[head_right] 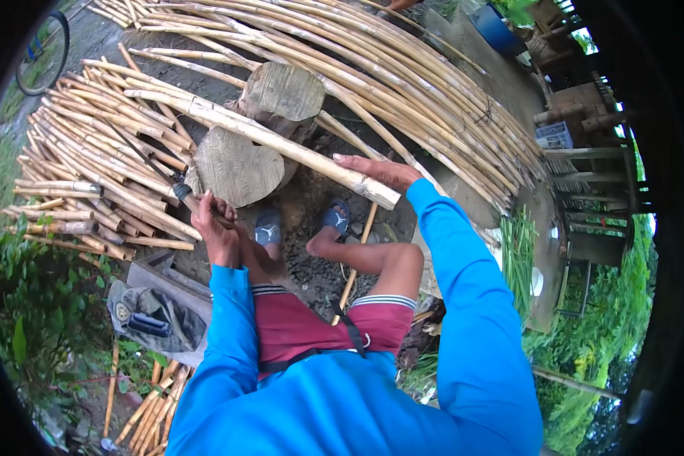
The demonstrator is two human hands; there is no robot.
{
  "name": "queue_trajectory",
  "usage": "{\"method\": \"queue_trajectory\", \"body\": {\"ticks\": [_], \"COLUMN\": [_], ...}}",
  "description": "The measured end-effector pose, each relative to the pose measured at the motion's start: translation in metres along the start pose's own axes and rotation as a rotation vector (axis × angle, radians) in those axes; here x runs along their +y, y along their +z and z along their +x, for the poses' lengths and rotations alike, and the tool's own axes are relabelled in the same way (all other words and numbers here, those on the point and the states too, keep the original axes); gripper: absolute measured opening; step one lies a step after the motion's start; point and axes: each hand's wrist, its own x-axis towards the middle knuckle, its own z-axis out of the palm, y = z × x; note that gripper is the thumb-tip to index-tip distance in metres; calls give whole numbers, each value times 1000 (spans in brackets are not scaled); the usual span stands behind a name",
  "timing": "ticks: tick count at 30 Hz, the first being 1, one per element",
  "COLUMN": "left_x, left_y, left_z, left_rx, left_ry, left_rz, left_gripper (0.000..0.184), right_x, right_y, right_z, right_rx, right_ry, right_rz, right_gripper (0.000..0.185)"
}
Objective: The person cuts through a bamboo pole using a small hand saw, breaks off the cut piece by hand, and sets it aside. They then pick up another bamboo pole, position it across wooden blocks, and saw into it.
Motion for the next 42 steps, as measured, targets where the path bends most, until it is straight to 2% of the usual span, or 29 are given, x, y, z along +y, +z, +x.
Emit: {"method": "queue_trajectory", "body": {"ticks": [4,7,9,10,11,12,13,14,17,19,20,21,23,24,26,27,28,30,31,32,36,38,42], "left_x": [-5,-3,-2,-9,-4,-6,-4,-3,-4,-7,-9,-10,-11,-11,-10,-10,-7,-6,-6,-5,-6,-6,-4], "left_y": [-3,0,1,-5,-1,-1,0,2,4,3,3,3,3,2,2,3,4,7,9,11,12,10,7], "left_z": [2,0,1,5,3,4,2,2,2,4,5,7,8,8,8,7,7,7,8,8,11,11,14], "left_rx": [-34,-14,4,-12,7,-7,-10,-19,2,6,-2,-2,-5,-1,5,4,12,15,8,0,-13,19,58], "left_ry": [6,21,-10,3,-26,-38,-28,-27,-59,-61,-63,-64,-63,-62,-95,-102,-101,-111,-119,-125,-130,-113,-120], "left_rz": [-24,-36,-32,-14,15,4,-10,-22,-65,-68,-64,-67,-72,-74,-85,-86,-94,-103,-111,-122,-143,-156,-140], "left_gripper": [19,18,19,20,19,21,20,19,19,18,18,18,18,18,18,18,19,20,20,20,20,20,20], "right_x": [13,11,15,32,28,70,156,175,186,174,162,114,67,56,40,42,26,-4,-13,-7,-28,-6,-4], "right_y": [-7,2,-2,-12,-10,-24,-62,-70,-75,-68,-64,-49,-27,-29,-39,-50,-43,-42,-39,-33,-6,-19,-21], "right_z": [12,8,12,28,24,44,83,88,112,114,110,89,68,59,47,50,36,25,29,32,12,28,20], "right_rx": [-22,86,56,-13,-55,-59,-119,-247,-253,-181,-180,-174,-180,-182,-422,-414,-214,-64,-167,-83,-184,-189,-36], "right_ry": [195,162,155,232,197,173,35,-10,2,105,109,181,222,223,330,205,5,227,93,59,141,167,-1], "right_rz": [47,38,30,57,122,293,461,641,470,254,252,421,582,578,690,539,376,-129,-343,-536,-295,-384,-558], "right_gripper": [98,98,96,94,88,73,60,54,60,71,71,77,91,91,96,102,106,111,112,104,89,94,106]}}
